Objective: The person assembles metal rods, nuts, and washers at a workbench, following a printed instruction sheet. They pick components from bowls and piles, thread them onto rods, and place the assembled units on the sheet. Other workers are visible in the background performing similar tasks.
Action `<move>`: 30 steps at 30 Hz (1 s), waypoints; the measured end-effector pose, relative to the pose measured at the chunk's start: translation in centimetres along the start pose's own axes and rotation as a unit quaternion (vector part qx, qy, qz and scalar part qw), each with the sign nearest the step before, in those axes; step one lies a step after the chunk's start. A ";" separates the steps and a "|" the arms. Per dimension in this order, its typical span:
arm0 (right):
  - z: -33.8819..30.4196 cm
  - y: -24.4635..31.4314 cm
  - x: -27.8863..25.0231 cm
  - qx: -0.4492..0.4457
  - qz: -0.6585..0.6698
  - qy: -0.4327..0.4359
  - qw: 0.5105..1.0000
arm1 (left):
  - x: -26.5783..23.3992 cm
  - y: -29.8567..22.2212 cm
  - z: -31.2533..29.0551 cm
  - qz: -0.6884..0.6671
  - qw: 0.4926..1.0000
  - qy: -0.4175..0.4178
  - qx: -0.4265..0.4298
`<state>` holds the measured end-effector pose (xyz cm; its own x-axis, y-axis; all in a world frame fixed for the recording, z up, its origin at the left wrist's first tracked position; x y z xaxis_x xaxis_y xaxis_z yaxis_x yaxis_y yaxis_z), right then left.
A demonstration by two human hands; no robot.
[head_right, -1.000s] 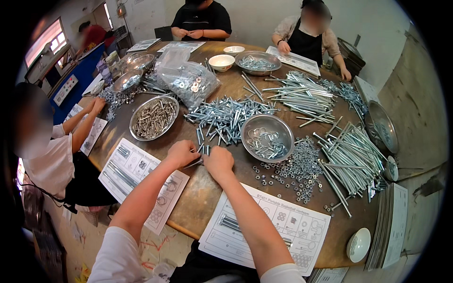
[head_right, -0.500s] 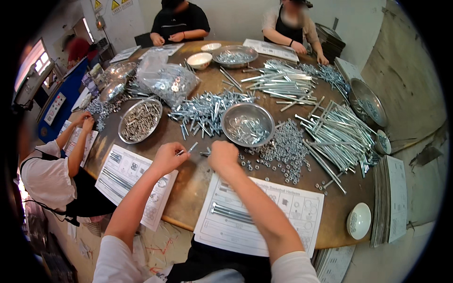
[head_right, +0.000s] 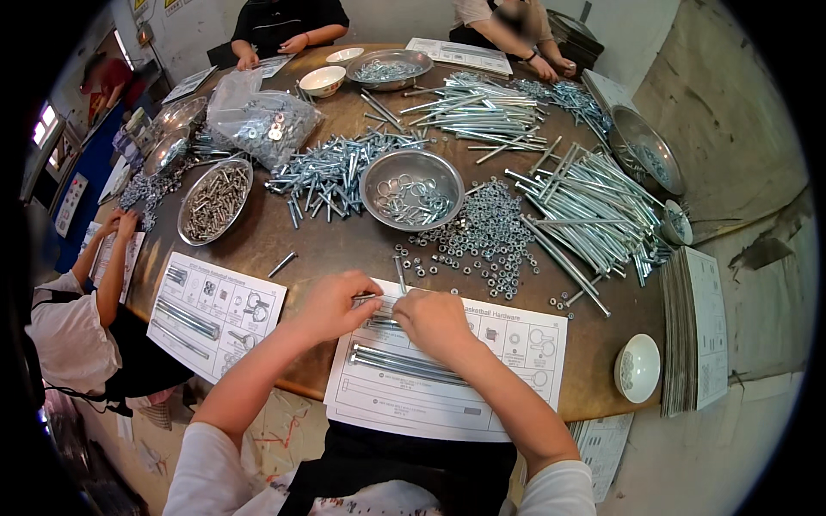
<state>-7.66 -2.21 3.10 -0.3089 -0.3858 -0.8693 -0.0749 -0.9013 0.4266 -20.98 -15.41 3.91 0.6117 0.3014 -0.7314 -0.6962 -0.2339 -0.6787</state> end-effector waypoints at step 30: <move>-3.8 1.3 1.2 0.142 0.017 -0.095 0.985 | 1.3 2.0 -1.8 -0.063 0.996 0.065 0.018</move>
Point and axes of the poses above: each hand's wrist, its own z-axis towards the middle knuckle, its own x-axis out of the palm, y = z × x, the point moved 3 cm from there along z, towards the middle knuckle, and after that the axes turned 2 degrees about -z, right-handed, at the moved point
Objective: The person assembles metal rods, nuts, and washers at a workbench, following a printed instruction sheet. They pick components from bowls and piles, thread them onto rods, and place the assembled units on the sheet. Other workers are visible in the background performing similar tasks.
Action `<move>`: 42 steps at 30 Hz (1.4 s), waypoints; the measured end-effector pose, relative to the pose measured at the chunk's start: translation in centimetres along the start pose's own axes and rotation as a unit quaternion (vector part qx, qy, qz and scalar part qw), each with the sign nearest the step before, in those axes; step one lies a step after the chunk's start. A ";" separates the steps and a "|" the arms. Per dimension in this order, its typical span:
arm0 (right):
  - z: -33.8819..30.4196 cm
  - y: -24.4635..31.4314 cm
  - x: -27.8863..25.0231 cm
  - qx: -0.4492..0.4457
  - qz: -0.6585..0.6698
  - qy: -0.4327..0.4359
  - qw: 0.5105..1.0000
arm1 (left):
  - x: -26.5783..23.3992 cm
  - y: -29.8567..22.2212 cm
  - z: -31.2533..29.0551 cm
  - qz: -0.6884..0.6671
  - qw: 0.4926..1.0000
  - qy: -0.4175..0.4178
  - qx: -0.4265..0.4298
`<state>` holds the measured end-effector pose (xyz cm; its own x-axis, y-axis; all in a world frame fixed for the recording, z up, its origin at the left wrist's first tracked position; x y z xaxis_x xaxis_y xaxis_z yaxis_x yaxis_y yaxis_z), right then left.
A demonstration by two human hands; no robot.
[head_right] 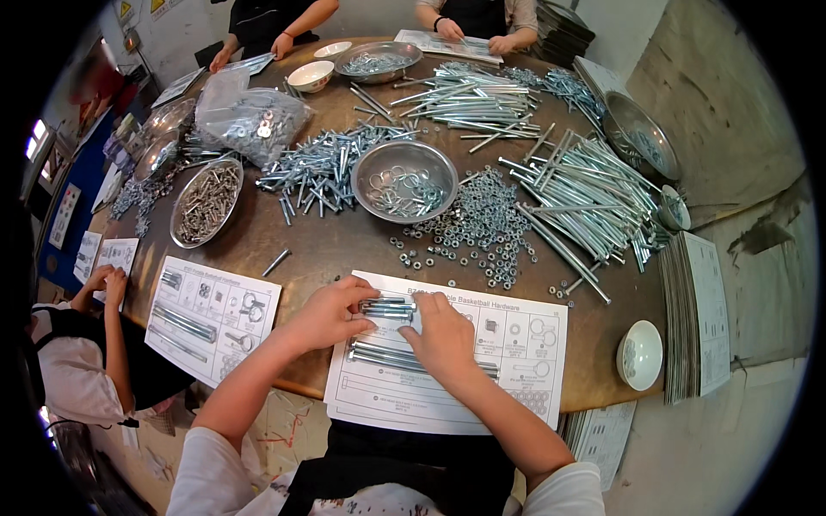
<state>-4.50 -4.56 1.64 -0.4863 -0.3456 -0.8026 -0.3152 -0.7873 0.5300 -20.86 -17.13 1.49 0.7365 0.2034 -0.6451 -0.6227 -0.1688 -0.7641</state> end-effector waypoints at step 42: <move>23.7 -5.5 3.3 -0.053 -0.171 0.181 0.967 | -6.6 -1.5 11.4 0.193 0.950 -0.220 0.111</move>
Point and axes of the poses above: each hand's wrist, its own z-axis towards the middle knuckle, its own x-axis out of the palm, y = z × x, the point moved 3 cm from there along z, towards the middle knuckle, and after that the axes turned 2 degrees about -z, right-handed, at the moved point
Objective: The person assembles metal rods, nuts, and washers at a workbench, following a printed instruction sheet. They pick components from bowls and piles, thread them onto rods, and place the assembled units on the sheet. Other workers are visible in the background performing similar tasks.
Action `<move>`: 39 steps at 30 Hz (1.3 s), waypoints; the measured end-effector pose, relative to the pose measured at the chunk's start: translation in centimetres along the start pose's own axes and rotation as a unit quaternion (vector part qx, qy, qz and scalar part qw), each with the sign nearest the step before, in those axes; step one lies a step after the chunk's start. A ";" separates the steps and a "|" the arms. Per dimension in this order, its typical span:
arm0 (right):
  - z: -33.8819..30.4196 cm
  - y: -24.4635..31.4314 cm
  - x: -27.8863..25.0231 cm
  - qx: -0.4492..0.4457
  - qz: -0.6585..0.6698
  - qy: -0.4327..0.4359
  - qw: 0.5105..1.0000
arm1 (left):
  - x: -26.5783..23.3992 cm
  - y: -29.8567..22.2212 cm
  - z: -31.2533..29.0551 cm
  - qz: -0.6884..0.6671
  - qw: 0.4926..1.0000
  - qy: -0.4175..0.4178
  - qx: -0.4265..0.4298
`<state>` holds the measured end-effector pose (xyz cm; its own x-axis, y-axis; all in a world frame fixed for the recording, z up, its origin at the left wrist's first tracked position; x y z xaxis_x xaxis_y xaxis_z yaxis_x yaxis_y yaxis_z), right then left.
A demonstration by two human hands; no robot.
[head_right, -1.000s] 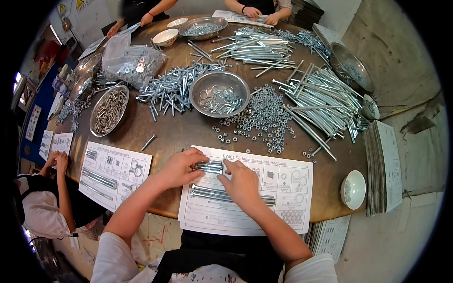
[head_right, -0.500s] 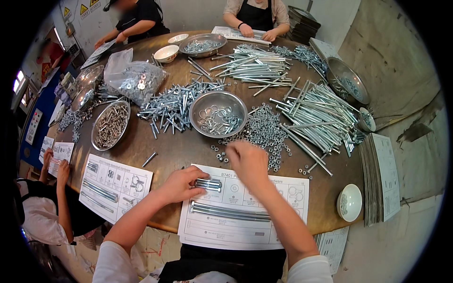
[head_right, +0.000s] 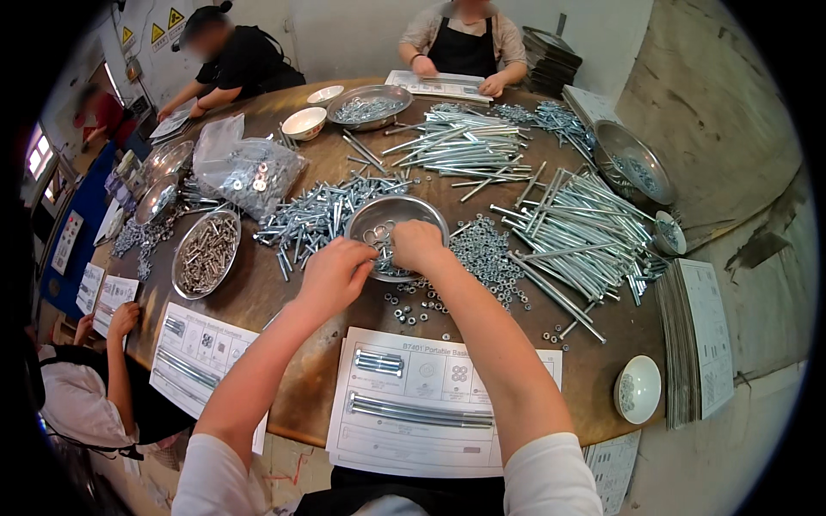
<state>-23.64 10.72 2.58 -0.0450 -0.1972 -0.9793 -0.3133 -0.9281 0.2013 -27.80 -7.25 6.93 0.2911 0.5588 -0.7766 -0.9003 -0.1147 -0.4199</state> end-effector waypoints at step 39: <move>-37.2 -9.8 -3.5 0.216 0.557 -0.059 0.800 | 15.7 -21.9 -4.1 -0.589 0.698 0.329 -0.239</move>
Point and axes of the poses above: each hand's wrist, its own z-axis towards the middle knuckle, its own x-axis out of the palm, y = z × x, the point moved 3 cm from there along z, towards the middle knuckle, and after that the axes turned 2 degrees about -z, right-handed, at the moved point
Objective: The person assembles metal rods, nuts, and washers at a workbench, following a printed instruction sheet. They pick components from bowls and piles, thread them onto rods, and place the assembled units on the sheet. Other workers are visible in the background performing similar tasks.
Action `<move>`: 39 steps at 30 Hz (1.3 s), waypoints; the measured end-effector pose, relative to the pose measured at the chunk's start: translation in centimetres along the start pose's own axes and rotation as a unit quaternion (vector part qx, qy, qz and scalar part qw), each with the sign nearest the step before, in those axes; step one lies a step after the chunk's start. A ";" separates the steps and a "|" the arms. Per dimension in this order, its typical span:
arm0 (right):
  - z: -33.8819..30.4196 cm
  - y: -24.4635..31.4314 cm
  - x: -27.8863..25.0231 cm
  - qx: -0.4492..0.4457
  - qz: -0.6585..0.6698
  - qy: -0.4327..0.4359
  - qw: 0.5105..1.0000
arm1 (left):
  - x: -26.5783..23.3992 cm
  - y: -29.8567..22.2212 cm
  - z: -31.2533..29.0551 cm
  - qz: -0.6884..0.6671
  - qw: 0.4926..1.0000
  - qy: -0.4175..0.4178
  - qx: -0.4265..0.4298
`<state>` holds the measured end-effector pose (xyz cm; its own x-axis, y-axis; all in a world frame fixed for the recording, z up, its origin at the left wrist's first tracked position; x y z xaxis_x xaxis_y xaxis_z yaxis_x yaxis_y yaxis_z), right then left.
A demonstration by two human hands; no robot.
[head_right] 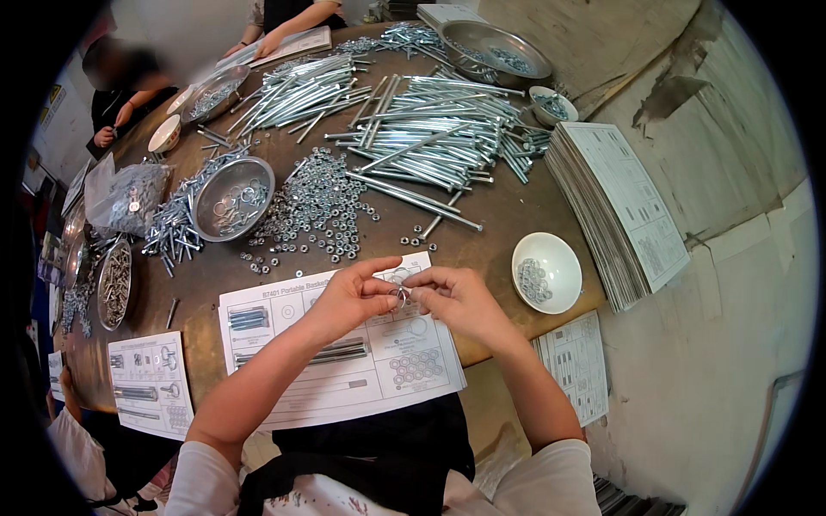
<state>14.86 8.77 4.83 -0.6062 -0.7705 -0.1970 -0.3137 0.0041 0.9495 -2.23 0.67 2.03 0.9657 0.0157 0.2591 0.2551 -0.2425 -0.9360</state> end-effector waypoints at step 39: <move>-2.2 -3.1 3.1 -0.057 -0.226 -0.170 0.958 | 1.1 4.0 1.0 0.015 0.996 -0.083 0.017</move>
<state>15.61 4.95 1.82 -0.6367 -0.4252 -0.6433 -0.5293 -0.3656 0.7656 -0.15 0.68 -1.66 0.9670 0.1698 0.1900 0.2242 -0.2129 -0.9510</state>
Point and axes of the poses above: each hand's wrist, its own z-axis towards the middle knuckle, its own x-axis out of the palm, y = z × x, the point moved 3 cm from there along z, towards the middle knuckle, and after that the axes turned 2 degrees about -z, right-handed, at the moved point
